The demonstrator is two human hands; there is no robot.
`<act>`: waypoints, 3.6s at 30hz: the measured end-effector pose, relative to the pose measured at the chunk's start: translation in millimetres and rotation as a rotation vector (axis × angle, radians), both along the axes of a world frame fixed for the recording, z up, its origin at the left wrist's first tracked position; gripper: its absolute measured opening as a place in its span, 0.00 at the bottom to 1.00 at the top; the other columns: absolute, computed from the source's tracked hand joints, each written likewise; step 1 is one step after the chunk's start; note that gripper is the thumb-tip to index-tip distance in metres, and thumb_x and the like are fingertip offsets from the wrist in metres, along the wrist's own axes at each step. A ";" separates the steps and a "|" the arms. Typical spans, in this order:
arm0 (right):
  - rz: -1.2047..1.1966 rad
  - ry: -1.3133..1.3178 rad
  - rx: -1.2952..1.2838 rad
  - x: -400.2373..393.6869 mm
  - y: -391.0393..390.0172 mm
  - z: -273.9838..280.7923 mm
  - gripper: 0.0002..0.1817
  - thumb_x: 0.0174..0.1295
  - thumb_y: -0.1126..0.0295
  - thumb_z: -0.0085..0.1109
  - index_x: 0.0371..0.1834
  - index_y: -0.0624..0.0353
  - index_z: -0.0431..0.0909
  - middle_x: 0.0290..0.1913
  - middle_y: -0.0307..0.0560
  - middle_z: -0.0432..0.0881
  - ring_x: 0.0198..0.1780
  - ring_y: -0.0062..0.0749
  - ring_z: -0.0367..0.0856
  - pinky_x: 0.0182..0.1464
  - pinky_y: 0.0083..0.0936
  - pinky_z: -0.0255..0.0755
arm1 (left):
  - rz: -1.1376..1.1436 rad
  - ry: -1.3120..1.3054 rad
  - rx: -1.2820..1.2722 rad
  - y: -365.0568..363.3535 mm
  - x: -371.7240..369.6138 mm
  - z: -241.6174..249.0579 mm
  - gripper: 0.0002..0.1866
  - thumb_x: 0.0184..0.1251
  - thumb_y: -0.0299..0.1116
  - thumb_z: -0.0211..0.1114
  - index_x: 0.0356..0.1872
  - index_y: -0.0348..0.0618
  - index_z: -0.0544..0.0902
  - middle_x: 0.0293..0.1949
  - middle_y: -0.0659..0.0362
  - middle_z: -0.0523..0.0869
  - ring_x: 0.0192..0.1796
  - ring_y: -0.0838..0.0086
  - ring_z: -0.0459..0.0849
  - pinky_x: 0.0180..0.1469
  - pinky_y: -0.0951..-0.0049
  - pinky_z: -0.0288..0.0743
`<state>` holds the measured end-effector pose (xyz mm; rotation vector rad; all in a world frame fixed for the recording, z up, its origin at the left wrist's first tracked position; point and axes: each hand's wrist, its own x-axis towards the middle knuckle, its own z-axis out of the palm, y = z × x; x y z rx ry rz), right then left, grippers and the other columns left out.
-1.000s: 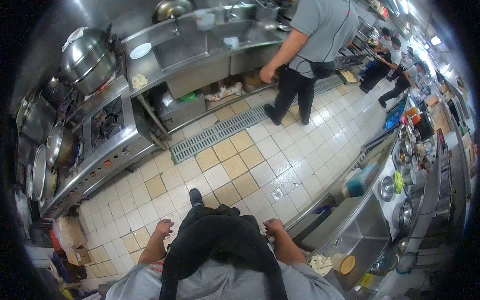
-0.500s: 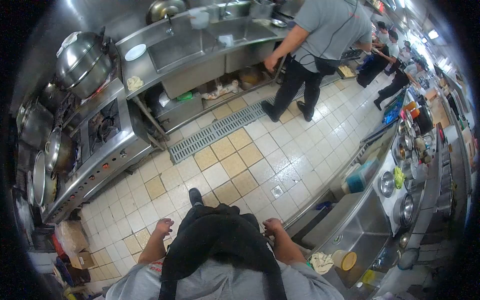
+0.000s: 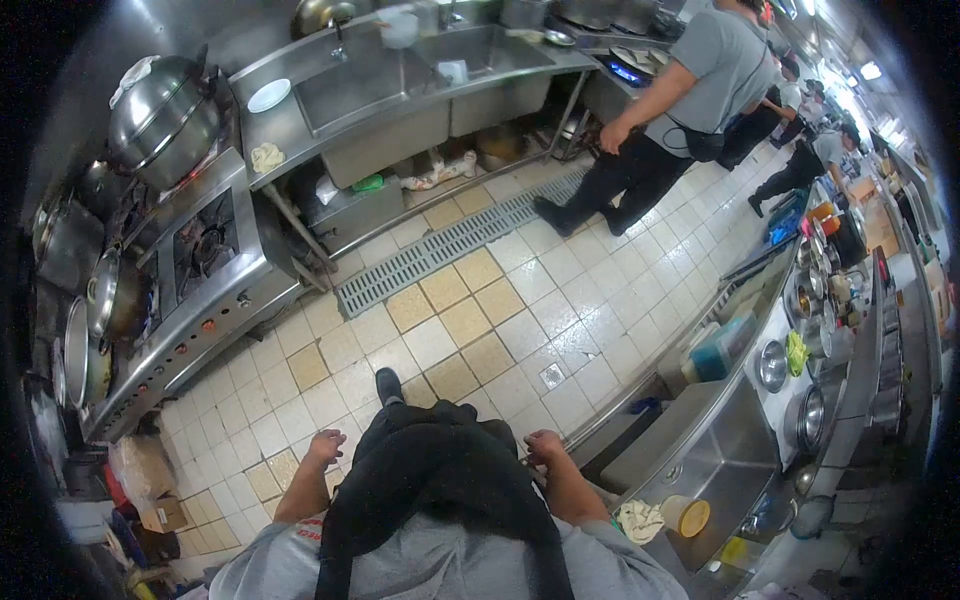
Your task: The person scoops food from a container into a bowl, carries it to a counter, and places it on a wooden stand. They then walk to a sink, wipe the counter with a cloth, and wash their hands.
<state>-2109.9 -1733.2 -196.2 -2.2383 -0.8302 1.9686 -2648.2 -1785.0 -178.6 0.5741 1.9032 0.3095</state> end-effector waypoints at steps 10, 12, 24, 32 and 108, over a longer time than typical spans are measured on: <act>-0.247 0.299 -0.026 7.0 -7.5 -4.8 0.11 0.57 0.66 0.57 0.33 0.65 0.76 0.22 0.46 0.75 0.20 0.30 0.73 0.19 0.31 0.66 | 0.021 0.011 0.026 -21.9 1.7 14.6 0.27 0.55 0.41 0.63 0.53 0.35 0.75 0.32 0.48 0.83 0.24 0.68 0.81 0.24 0.70 0.73; -0.168 0.109 0.015 1.6 -4.5 -7.3 0.09 0.58 0.69 0.56 0.34 0.65 0.75 0.19 0.43 0.72 0.17 0.28 0.69 0.15 0.27 0.61 | 0.006 0.018 0.024 -32.0 -5.1 8.1 0.27 0.55 0.41 0.63 0.53 0.34 0.75 0.32 0.48 0.83 0.25 0.68 0.81 0.25 0.69 0.74; -0.056 -0.031 0.030 -90.5 -13.3 52.4 0.10 0.59 0.70 0.56 0.39 0.65 0.72 0.21 0.44 0.71 0.16 0.27 0.67 0.14 0.26 0.60 | -0.118 0.109 0.161 -61.0 -91.3 -16.1 0.26 0.55 0.45 0.62 0.49 0.33 0.77 0.49 0.44 0.79 0.46 0.57 0.82 0.51 0.68 0.74; -0.072 0.082 0.038 -150.4 -24.7 49.5 0.10 0.59 0.70 0.57 0.39 0.63 0.72 0.22 0.45 0.72 0.16 0.30 0.69 0.15 0.27 0.63 | -0.347 0.202 0.053 -139.6 -151.9 -41.4 0.25 0.59 0.48 0.58 0.49 0.38 0.78 0.52 0.48 0.78 0.57 0.55 0.74 0.60 0.64 0.66; -0.043 -0.020 0.083 -192.4 -60.6 53.2 0.11 0.58 0.68 0.56 0.37 0.66 0.74 0.21 0.44 0.73 0.16 0.29 0.71 0.14 0.24 0.64 | 0.005 -0.033 0.002 -128.4 -182.9 -22.7 0.26 0.58 0.41 0.64 0.55 0.40 0.73 0.43 0.53 0.81 0.32 0.66 0.84 0.24 0.70 0.76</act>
